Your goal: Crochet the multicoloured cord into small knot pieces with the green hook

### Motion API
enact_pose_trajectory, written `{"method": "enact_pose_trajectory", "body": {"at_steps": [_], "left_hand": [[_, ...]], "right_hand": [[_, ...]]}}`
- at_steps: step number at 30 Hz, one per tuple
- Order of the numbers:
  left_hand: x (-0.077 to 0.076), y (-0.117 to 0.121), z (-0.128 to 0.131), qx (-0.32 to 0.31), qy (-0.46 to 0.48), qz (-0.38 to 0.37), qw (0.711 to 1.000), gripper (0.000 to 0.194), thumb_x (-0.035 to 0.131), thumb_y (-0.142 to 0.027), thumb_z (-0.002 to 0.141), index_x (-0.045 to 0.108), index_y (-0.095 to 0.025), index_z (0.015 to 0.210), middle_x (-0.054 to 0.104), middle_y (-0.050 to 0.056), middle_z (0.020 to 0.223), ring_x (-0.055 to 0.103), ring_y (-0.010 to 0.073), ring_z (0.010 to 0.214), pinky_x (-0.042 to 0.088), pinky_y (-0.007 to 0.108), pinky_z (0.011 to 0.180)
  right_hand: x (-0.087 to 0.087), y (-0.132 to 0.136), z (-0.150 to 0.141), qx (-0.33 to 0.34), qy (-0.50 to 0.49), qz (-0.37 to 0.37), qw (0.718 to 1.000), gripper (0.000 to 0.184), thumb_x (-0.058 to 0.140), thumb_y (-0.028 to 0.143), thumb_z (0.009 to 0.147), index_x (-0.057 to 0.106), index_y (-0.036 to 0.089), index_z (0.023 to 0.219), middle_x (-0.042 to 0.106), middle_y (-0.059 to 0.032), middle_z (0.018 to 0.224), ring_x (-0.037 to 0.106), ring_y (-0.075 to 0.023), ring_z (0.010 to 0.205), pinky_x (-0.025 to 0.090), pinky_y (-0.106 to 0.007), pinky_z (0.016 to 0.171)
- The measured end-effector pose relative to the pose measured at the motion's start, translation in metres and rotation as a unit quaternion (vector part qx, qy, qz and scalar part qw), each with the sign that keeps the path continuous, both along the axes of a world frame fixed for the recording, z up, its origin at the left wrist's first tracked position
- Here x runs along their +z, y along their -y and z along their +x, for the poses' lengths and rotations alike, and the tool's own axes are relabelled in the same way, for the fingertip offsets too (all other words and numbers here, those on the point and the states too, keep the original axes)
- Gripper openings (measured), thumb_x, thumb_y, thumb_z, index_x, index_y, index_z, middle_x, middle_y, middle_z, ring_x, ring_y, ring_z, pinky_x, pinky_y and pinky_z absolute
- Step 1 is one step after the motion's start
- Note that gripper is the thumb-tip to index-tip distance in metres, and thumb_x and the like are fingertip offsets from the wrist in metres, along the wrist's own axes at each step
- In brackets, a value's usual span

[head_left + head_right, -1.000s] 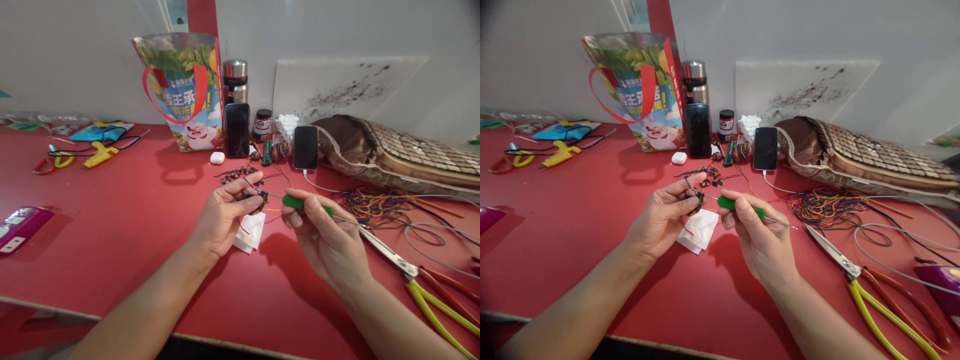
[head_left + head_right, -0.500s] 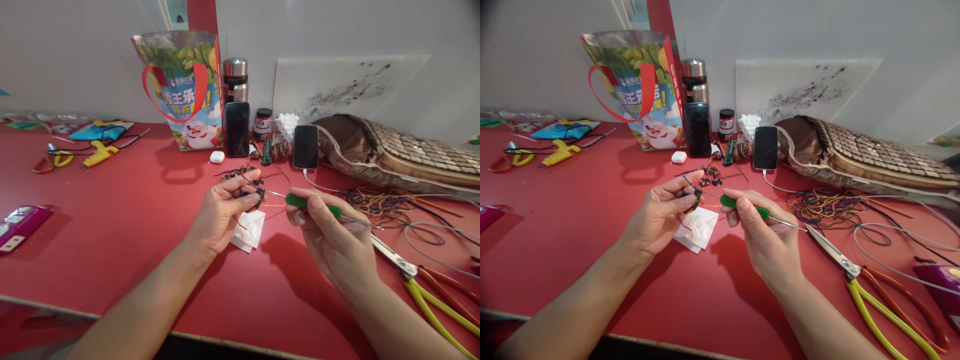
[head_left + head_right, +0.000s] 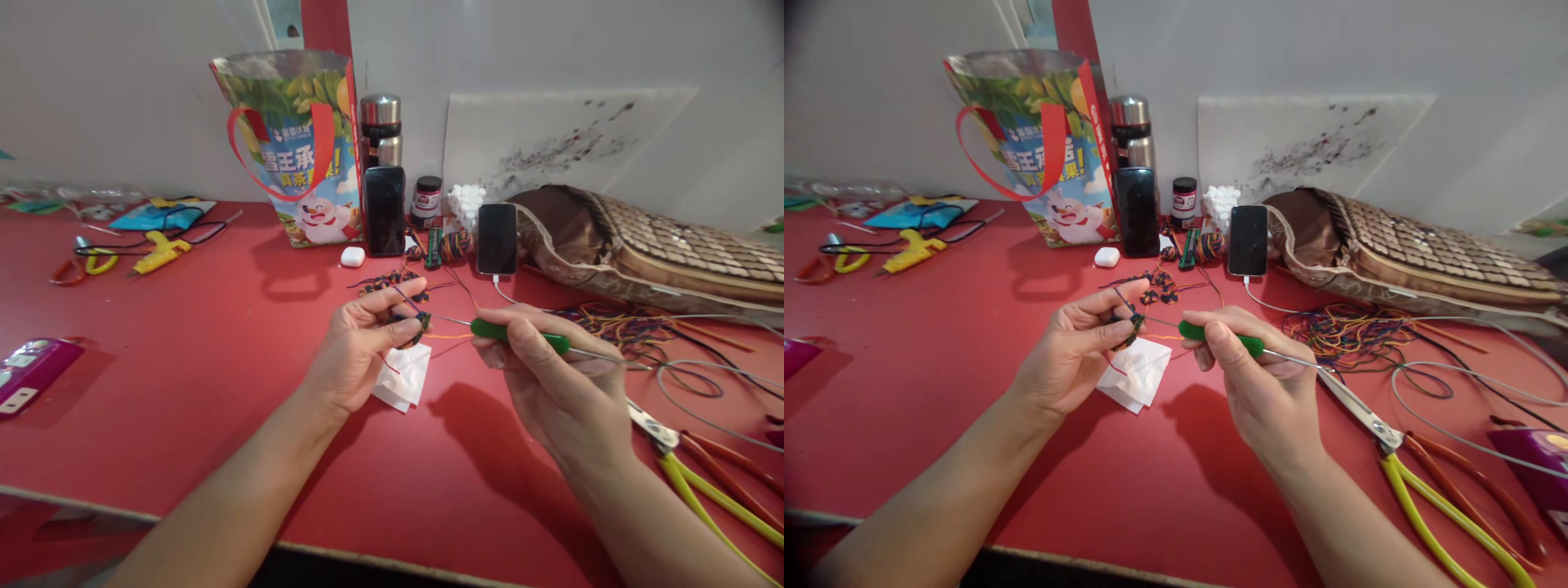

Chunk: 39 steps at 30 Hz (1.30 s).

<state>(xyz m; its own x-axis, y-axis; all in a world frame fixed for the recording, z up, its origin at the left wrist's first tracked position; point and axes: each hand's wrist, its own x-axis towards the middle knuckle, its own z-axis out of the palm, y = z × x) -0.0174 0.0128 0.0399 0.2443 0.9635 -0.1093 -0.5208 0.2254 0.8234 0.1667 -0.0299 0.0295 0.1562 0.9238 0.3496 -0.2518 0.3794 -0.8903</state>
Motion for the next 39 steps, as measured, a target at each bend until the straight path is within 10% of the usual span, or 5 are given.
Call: {"method": "enact_pose_trajectory", "body": {"at_steps": [29, 39], "left_hand": [[-0.002, 0.003, -0.002, -0.038, -0.004, -0.008, 0.999, 0.041, 0.096, -0.016, 0.064, 0.087, -0.017, 0.104, 0.067, 0.0, 0.072, 0.056, 0.0074, 0.062, 0.044, 0.023, 0.062], [-0.007, 0.015, 0.019, 0.056, -0.055, 0.063, 0.995, 0.038, 0.095, -0.019, 0.068, 0.087, -0.026, 0.104, 0.072, -0.001, 0.08, 0.065, 0.0122, 0.076, 0.054, 0.025, 0.073]], "right_hand": [[0.006, -0.006, 0.007, 0.048, -0.074, -0.09, 0.992, 0.019, 0.097, 0.04, 0.074, 0.089, 0.024, 0.082, 0.076, -0.0068, 0.066, 0.06, -0.0133, 0.059, 0.043, -0.026, 0.05], [-0.01, -0.007, -0.011, 0.074, -0.18, -0.174, 0.965, 0.022, 0.092, 0.044, 0.078, 0.088, 0.026, 0.088, 0.057, 0.0018, 0.059, 0.052, -0.0115, 0.059, 0.051, -0.027, 0.059]]}}
